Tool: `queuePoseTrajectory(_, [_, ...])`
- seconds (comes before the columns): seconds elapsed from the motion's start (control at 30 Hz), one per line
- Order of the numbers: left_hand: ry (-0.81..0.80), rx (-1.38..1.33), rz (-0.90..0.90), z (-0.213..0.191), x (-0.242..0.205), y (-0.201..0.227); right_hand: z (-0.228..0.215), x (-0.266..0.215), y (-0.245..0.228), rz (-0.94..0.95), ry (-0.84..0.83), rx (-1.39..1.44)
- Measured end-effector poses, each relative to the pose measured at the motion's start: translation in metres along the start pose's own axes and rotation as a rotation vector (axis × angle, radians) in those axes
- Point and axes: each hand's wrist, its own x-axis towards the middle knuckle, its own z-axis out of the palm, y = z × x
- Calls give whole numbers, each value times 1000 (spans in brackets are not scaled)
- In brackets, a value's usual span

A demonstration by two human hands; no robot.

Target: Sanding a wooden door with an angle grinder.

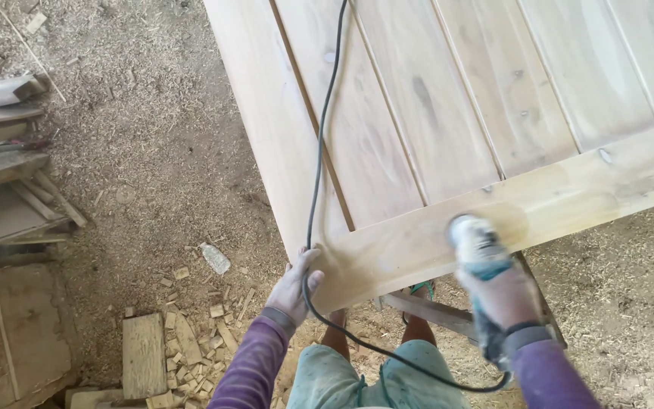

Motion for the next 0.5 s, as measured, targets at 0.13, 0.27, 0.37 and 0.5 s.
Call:
queuePoseTrajectory(0.13, [45,-139,-147,-19,-4,-8,62,-47,-19,-359,-149,-216])
queuePoseTrajectory(0.27, [148,-148,-54,-40,-18,0,101,-93,-71,-551,-361,-572])
queuePoseTrajectory(0.37, [227,-101,121,-52,-25,4,124,-118,-90,-622,-438,-627])
queuePoseTrajectory(0.5, [224,-27,133,-59,-29,7,125,-126,-95,-699,-434,-634])
